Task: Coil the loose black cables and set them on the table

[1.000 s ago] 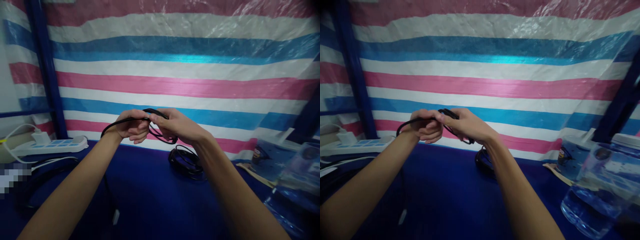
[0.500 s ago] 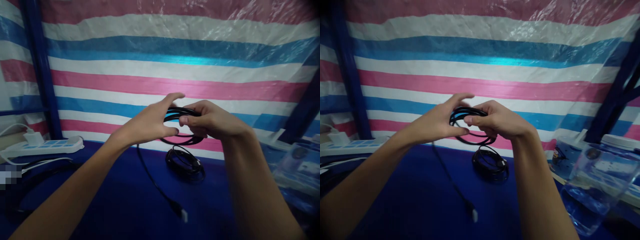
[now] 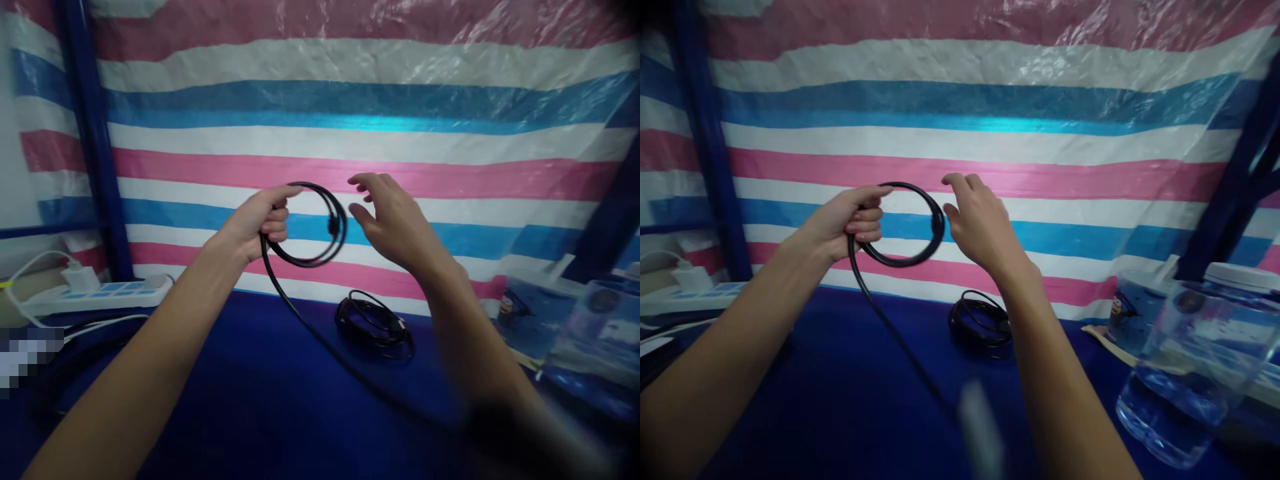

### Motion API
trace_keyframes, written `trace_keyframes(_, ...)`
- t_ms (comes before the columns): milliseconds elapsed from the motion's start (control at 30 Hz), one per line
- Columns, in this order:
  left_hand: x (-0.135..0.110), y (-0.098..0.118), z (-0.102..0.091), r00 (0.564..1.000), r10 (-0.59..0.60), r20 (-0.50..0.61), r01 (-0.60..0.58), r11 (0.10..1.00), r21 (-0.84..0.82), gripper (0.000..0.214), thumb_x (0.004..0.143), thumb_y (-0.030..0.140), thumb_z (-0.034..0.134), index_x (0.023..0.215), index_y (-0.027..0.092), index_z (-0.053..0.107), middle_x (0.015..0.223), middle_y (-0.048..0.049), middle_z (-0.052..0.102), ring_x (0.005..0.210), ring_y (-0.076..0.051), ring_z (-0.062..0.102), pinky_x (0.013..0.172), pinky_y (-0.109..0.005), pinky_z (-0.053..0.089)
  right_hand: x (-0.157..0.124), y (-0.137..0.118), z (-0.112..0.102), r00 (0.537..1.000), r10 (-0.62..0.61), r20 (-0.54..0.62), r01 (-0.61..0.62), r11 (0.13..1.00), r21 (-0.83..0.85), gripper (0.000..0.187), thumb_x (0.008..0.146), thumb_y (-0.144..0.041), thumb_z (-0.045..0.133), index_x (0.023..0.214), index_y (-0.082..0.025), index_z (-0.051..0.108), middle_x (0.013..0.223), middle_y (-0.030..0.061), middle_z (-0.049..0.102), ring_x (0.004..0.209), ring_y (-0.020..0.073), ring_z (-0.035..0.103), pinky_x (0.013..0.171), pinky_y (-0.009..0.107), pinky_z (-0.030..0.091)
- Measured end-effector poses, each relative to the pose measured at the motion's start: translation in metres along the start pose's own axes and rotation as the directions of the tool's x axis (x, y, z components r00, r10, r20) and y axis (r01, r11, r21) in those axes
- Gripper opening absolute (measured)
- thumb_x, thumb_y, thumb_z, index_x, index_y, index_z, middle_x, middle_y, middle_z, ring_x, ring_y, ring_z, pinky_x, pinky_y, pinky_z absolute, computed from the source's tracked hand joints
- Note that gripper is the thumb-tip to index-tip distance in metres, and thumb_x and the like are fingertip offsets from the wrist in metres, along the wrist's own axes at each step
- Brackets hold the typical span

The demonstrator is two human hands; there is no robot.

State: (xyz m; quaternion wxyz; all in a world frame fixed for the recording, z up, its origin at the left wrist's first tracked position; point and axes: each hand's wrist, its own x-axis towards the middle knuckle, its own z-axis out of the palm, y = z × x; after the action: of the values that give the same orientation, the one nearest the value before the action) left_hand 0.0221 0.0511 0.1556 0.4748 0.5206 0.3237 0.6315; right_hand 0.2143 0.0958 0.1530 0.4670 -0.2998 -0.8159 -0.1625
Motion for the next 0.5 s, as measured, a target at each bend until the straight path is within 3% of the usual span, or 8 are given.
trace_keyframes(100,-0.001,0.01,-0.014,0.985,0.118,-0.129,-0.128,0.989,-0.079,0.041,0.079,0.021,0.059,0.053,0.019,0.027,0.037,0.01,0.018,0.029,-0.002,0.015,0.031,-0.017,0.016,-0.005,-0.004,-0.01,0.965,-0.059,0.255,0.083,0.993,-0.086,0.048,0.077,-0.003,0.046,0.122,-0.017,0.055,0.115,0.0129,0.057,0.098,0.0248,0.056,0.084,0.041,0.044)
trace_keyframes(133,-0.002,0.014,-0.019,0.976,0.138,-0.171,-0.156,0.982,-0.102,0.041,0.08,0.021,0.057,0.053,0.019,0.026,0.036,0.0096,0.018,0.029,-0.003,0.016,0.031,-0.018,0.016,-0.007,-0.007,-0.014,0.904,-0.071,0.421,0.071,0.997,0.014,0.05,0.077,-0.006,0.049,0.125,-0.019,0.054,0.114,0.0113,0.058,0.094,0.0227,0.058,0.081,0.038,0.046)
trace_keyframes(200,-0.003,0.021,-0.03,0.956,0.161,-0.246,-0.197,0.972,-0.129,0.04,0.083,0.025,0.053,0.052,0.019,0.028,0.035,0.009,0.018,0.028,-0.003,0.017,0.031,-0.019,0.016,-0.011,-0.012,-0.021,0.693,-0.13,0.709,-0.087,0.961,0.261,0.059,0.077,-0.014,0.057,0.134,-0.022,0.044,0.119,0.0105,0.057,0.086,0.0183,0.061,0.072,0.031,0.051)
trace_keyframes(267,-0.003,0.026,-0.039,0.941,0.174,-0.29,-0.226,0.961,-0.158,0.04,0.083,0.029,0.051,0.052,0.019,0.029,0.033,0.0087,0.019,0.027,-0.003,0.017,0.031,-0.019,0.016,-0.013,-0.015,-0.024,0.52,-0.218,0.826,-0.321,0.846,0.426,0.072,0.076,-0.016,0.06,0.141,-0.024,0.032,0.131,0.0124,0.049,0.081,0.0153,0.063,0.065,0.027,0.054)
trace_keyframes(300,-0.003,0.028,-0.043,0.94,0.173,-0.295,-0.231,0.957,-0.174,0.039,0.082,0.03,0.052,0.052,0.019,0.029,0.032,0.0087,0.019,0.026,-0.003,0.018,0.032,-0.019,0.016,-0.013,-0.015,-0.024,0.49,-0.26,0.832,-0.405,0.777,0.482,0.075,0.075,-0.015,0.061,0.142,-0.026,0.028,0.136,0.0129,0.044,0.08,0.0143,0.064,0.063,0.026,0.054)
trace_keyframes(367,-0.002,0.029,-0.047,0.938,0.157,-0.31,-0.226,0.953,-0.201,0.038,0.081,0.031,0.053,0.053,0.019,0.03,0.032,0.0086,0.021,0.026,-0.003,0.019,0.032,-0.02,0.017,-0.011,-0.013,-0.021,0.538,-0.324,0.778,-0.464,0.657,0.594,0.071,0.076,-0.016,0.063,0.138,-0.028,0.03,0.139,0.0125,0.04,0.079,0.0136,0.065,0.061,0.025,0.054)
trace_keyframes(433,0.0,0.028,-0.045,0.935,0.147,-0.324,-0.218,0.957,-0.193,0.037,0.084,0.031,0.049,0.055,0.019,0.031,0.032,0.0086,0.022,0.026,-0.003,0.02,0.032,-0.02,0.017,-0.008,-0.013,-0.018,0.681,-0.314,0.662,-0.405,0.592,0.697,0.051,0.079,-0.027,0.064,0.126,-0.022,0.043,0.127,0.0119,0.05,0.07,0.0125,0.064,0.055,0.024,0.052)
trace_keyframes(500,0.0,0.025,-0.039,0.938,0.15,-0.314,-0.21,0.963,-0.167,0.037,0.088,0.03,0.044,0.056,0.019,0.031,0.033,0.0088,0.021,0.026,-0.004,0.02,0.032,-0.019,0.018,-0.006,-0.015,-0.016,0.82,-0.214,0.531,-0.309,0.615,0.725,0.029,0.085,-0.036,0.057,0.105,-0.015,0.053,0.101,0.0093,0.061,0.055,0.0093,0.059,0.046,0.022,0.047)
